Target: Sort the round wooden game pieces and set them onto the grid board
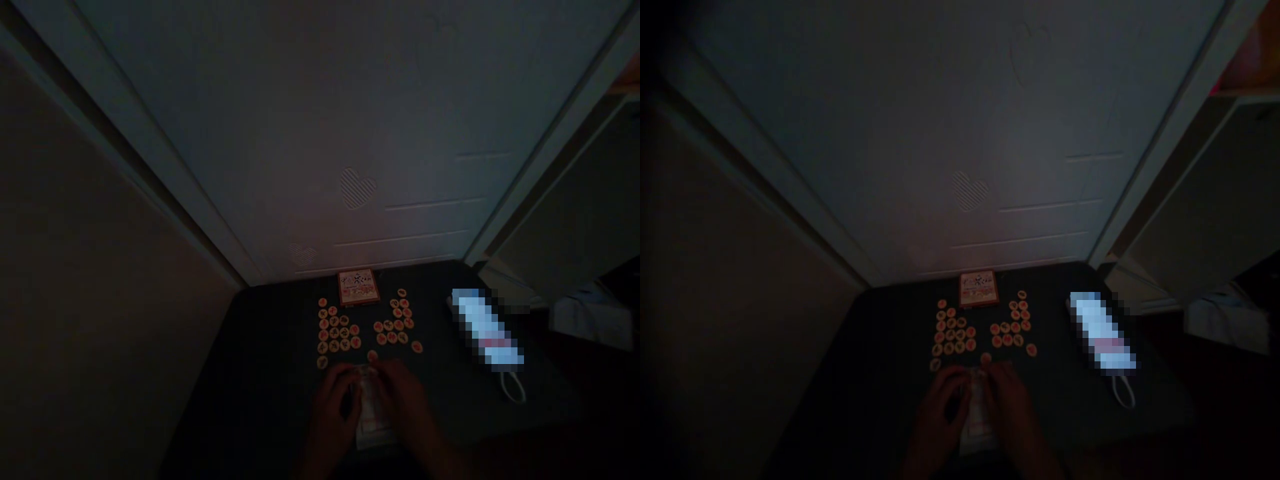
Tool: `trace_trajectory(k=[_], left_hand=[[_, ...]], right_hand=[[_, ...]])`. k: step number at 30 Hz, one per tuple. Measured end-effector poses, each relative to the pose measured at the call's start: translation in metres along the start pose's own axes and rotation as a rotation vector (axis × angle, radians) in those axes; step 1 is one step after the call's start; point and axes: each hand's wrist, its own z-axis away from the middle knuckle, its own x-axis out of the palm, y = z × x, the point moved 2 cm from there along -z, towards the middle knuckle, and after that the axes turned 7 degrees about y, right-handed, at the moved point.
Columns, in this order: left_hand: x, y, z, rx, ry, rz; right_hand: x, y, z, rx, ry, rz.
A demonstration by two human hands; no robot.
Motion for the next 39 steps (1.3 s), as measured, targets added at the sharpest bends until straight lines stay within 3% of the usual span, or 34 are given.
trace_trajectory(k=[7,16,39], left_hand=[[-0.001,-0.002,0.001,-0.029,0.022,-0.054],[-0.002,-0.002,-0.002,-0.041,0.027,-0.062],[0.002,-0.009,-0.003,-0.037,0.061,-0.053]], right_hand=[[0.010,0.004,0.004,0.089,-0.026,0.043],[0.013,0.002,0.004,0.045,0.021,0.218],[0.014,0.007,0.001,0.064,-0.037,0.184]])
